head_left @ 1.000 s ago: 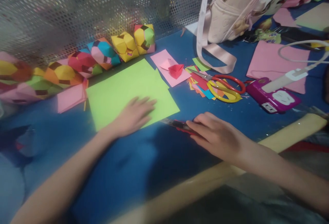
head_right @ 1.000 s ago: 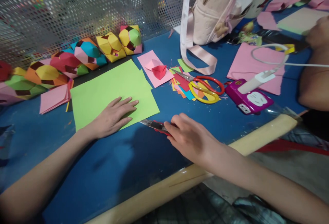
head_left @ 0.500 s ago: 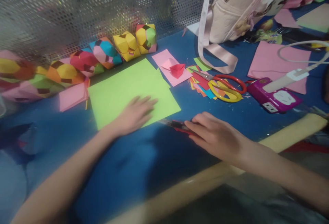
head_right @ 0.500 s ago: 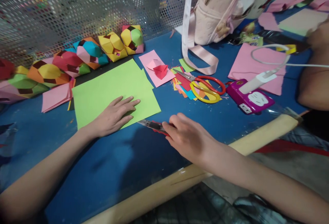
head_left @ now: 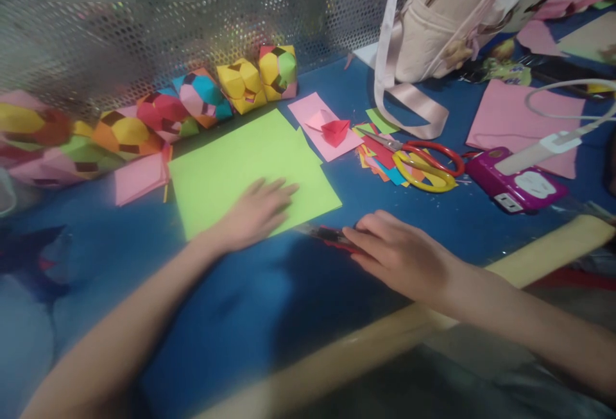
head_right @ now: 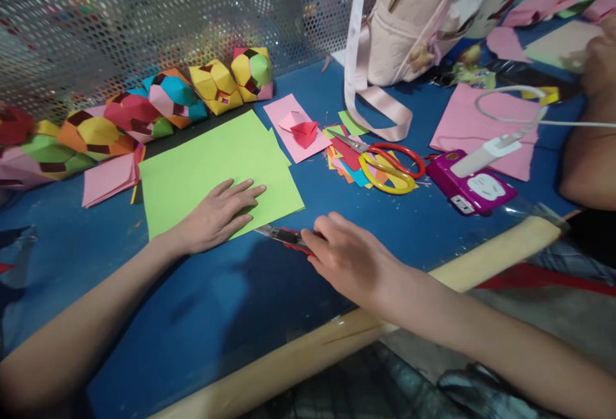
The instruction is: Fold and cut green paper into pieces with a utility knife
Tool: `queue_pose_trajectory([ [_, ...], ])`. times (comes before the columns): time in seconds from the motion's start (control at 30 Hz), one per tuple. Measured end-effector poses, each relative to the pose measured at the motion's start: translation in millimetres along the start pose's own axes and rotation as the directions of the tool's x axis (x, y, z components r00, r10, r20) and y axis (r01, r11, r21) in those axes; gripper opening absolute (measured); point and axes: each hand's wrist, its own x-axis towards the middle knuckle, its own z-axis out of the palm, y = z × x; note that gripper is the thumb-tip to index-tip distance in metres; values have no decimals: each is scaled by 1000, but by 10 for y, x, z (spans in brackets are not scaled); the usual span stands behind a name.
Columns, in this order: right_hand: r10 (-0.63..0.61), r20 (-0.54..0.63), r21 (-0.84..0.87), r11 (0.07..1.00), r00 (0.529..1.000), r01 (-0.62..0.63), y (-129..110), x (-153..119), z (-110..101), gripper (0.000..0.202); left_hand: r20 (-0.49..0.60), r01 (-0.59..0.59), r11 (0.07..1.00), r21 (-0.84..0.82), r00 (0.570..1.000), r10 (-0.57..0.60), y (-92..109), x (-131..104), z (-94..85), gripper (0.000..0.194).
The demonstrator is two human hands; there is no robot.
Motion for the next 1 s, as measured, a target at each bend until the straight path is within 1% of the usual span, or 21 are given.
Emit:
queue_pose_trajectory([
  [0.1, -23, 0, -19, 1000, 1000, 23, -22, 20, -8, 12, -4, 2, 1000, -5, 1000, -2, 14, 3, -7, 42],
  [0.23, 8, 11, -20, 1000, 1000, -8, -22, 18, 5, 10, 21, 0, 1000, -19, 1000, 0, -7, -3, -43, 43],
  [0.37, 4, 6, -22, 1000, 1000, -4, -7, 0, 24, 11, 60, -68, 998, -10, 996, 68, -130, -32, -81, 43],
  [0.47, 14, 30, -35, 999, 999, -13, 5, -7, 29, 10, 39, -101, 994, 49, 994, 99, -240, -63, -56, 44],
  [0.57, 20, 70, -47, 999, 997, -17, 6, -1, 20, 10, 16, -107, 992, 70, 994, 107, -300, -87, -4, 44],
  [0.8, 19, 75, -61, 998, 997, -15, -31, 27, -10, 9, 9, -102, 992, 74, 995, 102, -298, -93, 31, 45],
  [1.0, -21, 77, -64, 998, 997, 26, -47, 48, 15, 9, 3, -98, 994, 57, 995, 98, -318, -90, 49, 43],
])
